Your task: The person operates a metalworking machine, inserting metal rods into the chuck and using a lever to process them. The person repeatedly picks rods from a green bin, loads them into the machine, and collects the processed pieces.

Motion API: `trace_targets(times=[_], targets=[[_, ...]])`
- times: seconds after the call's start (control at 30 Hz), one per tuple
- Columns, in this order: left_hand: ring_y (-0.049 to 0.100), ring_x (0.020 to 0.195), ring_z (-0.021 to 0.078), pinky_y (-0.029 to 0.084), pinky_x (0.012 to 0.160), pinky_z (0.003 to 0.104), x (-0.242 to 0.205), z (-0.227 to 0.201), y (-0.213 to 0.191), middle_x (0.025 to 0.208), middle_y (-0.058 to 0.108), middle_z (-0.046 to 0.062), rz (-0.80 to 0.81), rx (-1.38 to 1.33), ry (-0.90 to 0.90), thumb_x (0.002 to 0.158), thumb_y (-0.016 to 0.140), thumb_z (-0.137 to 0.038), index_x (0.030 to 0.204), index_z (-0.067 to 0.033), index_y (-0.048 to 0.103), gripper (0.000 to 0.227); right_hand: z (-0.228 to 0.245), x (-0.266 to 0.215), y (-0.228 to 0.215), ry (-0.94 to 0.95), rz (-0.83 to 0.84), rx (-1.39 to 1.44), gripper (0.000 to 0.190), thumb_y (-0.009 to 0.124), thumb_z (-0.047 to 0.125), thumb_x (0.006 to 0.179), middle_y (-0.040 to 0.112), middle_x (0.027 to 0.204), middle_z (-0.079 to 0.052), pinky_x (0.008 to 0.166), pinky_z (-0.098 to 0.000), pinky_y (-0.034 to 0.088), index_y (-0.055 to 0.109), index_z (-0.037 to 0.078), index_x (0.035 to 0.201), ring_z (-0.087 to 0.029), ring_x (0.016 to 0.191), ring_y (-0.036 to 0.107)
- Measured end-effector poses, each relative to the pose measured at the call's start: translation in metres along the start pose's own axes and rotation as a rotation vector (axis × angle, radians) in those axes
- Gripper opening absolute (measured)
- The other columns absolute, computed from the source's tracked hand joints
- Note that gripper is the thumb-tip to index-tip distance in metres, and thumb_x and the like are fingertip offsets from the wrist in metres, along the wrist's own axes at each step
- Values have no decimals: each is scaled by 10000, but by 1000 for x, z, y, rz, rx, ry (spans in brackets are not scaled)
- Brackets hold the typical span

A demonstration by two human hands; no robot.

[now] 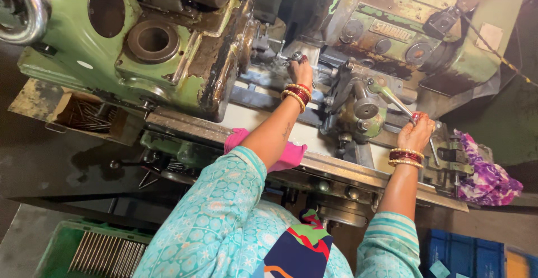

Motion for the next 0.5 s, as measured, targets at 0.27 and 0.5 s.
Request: trace_targets(times=[0.27,0.5], targets=[[647,833,309,517,783,436,-3,3,0,965,703,204,18,-7,-7,956,640,-293,949,28,694,325,-25,12,0,-98,128,-83,281,601,-23,868,626,1037,-226,863,-496,485,651,8,1144,-435,1003,595],[632,726,304,505,719,438,29,-5,-16,857,744,205,3,141,-59,937,667,-386,899,13,731,406,-25,36,2,416,520,107,229,517,163,1008,699,968,-222,768,-590,492,678,23,1090,-500,891,610]])
Point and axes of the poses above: each hand's wrist, its own x-axis towards the middle knuckle, its own y-axis out of the palm, z = x × y, the point moved 4 cm from there along x, towards the middle knuckle
